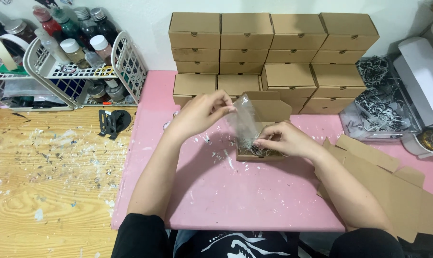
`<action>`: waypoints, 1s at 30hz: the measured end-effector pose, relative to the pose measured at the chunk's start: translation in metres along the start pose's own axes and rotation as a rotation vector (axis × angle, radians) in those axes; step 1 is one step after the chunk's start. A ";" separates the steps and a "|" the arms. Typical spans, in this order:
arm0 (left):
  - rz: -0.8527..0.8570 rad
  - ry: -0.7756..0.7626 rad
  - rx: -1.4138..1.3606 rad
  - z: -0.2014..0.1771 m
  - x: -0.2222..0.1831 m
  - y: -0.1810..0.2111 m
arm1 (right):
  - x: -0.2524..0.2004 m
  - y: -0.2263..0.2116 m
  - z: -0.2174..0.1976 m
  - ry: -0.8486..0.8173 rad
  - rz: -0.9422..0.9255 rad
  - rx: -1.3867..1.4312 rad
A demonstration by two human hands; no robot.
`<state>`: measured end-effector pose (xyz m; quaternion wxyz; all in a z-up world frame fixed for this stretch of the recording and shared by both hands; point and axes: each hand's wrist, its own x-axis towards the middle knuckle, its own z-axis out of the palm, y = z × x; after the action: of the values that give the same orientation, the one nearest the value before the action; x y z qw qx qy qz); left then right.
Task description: Packaging small items into cardboard boxes with decorative paper filler.
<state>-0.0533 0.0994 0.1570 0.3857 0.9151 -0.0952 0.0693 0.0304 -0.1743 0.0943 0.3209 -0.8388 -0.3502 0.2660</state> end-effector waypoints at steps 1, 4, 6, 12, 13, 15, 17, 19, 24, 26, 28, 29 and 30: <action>-0.003 0.003 0.000 -0.004 -0.001 -0.006 | 0.001 0.002 0.003 -0.004 -0.002 -0.001; 0.001 0.040 -0.155 -0.020 -0.009 -0.020 | 0.003 0.000 0.015 -0.008 -0.226 0.102; 0.083 0.184 -0.124 -0.038 -0.019 -0.022 | 0.003 -0.013 0.024 0.080 -0.357 -0.096; 0.151 0.397 0.203 -0.060 -0.027 -0.031 | 0.061 -0.052 0.090 0.103 -0.652 -0.495; 0.150 0.398 0.202 -0.061 -0.027 -0.032 | 0.075 -0.064 0.097 0.102 -0.652 -0.495; 0.162 0.425 0.243 -0.063 -0.028 -0.033 | 0.103 -0.087 0.111 0.191 -0.781 -0.629; 0.166 0.436 0.266 -0.063 -0.027 -0.039 | 0.133 -0.096 0.127 0.224 -0.749 -0.729; 0.172 0.449 0.293 -0.064 -0.026 -0.043 | 0.167 -0.096 0.145 0.259 -0.719 -0.829; 0.123 0.472 0.321 -0.067 -0.024 -0.048 | 0.214 -0.090 0.164 0.110 -0.564 -0.872; 0.118 0.473 0.310 -0.067 -0.024 -0.047 | 0.203 -0.100 0.159 0.141 -0.635 -0.853; 0.111 0.473 0.299 -0.067 -0.024 -0.046 | 0.187 -0.101 0.155 0.171 -0.705 -0.833; 0.100 0.469 0.304 -0.067 -0.025 -0.045 | 0.176 -0.099 0.153 0.151 -0.693 -0.757; 0.089 0.465 0.309 -0.067 -0.025 -0.044 | 0.166 -0.097 0.152 0.131 -0.682 -0.680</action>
<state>-0.0710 0.1809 0.1680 0.2497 0.9174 -0.0327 0.3082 -0.0103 0.0579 0.0289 0.1186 -0.7486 -0.6512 -0.0370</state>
